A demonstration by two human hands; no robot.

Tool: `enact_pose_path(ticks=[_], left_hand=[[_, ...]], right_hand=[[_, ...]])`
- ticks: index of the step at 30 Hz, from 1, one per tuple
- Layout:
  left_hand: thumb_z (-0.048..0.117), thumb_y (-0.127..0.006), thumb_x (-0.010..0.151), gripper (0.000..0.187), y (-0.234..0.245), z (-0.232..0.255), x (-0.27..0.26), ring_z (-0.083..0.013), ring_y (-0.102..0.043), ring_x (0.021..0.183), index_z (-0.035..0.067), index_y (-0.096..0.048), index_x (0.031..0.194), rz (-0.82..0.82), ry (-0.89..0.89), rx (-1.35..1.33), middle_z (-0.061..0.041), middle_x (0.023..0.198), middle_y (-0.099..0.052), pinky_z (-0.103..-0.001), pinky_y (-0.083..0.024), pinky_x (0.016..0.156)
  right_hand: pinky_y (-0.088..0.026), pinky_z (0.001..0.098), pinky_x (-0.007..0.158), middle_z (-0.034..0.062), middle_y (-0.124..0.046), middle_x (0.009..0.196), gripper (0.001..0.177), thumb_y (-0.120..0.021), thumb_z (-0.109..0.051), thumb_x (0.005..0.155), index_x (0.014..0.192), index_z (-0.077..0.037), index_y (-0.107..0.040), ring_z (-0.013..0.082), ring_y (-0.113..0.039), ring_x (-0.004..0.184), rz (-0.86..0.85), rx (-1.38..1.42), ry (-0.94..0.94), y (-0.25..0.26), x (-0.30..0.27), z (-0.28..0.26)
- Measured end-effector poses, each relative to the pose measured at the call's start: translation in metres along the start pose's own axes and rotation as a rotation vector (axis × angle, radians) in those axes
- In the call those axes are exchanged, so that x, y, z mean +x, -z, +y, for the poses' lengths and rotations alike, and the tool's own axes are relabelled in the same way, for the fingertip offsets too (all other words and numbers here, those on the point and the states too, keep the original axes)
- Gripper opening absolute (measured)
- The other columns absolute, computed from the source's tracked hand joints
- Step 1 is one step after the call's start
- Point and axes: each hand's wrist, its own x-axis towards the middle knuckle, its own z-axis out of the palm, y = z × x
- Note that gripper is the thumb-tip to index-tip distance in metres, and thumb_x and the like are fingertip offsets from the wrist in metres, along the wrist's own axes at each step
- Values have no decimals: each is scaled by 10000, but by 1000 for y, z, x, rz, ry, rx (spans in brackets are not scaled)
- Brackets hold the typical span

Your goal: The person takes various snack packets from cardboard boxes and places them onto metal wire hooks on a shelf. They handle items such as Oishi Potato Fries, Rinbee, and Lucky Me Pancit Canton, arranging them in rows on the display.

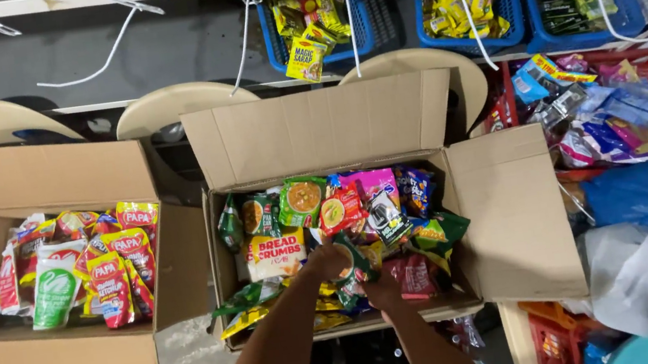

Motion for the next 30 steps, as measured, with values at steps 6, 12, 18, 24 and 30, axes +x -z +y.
enact_pose_path(ticks=[6,12,18,24,30], left_hand=[[545,-769,821,590,-3,21,-18,-435,-632,1148,13,-696,1065,-83,110,149,-301,1195,-650,-482,-523,954],[396,-664,836,431,49,66,-44,-426,-725,971,30,-674,1064,62,-87,-239,-270,1004,-719,-496,-560,810],[445,-640,964,484,158,181,-146,-300,-711,913,15,-591,1180,166,-62,-552,-220,997,-727,-411,-540,829],[270,-616,1026,508,181,204,-175,-156,-563,1185,-16,-423,1399,353,-381,-880,-92,1286,-631,-332,-459,1023],[224,-555,1026,433,243,239,-239,-127,-608,1149,27,-495,1407,265,-367,-1152,-61,1262,-668,-304,-489,1019]], right_hand=[[-397,325,376,99,-624,669,197,-838,-109,831,906,-66,-662,145,-525,453,-67,-190,239,28,74,82],[-356,371,509,111,-572,859,183,-780,-75,939,1081,-29,-674,221,-449,650,-55,59,95,52,-47,-103],[-548,414,849,51,-713,1127,378,-741,-113,870,1232,-73,-643,181,-662,1008,-226,426,204,50,-147,-247],[-514,309,1000,14,-663,1314,526,-688,-152,937,1432,-77,-526,99,-613,1189,-302,259,434,41,-192,-310],[-544,358,933,67,-674,1242,544,-680,-31,925,1438,-49,-499,164,-652,1092,-509,279,615,24,-244,-349]])
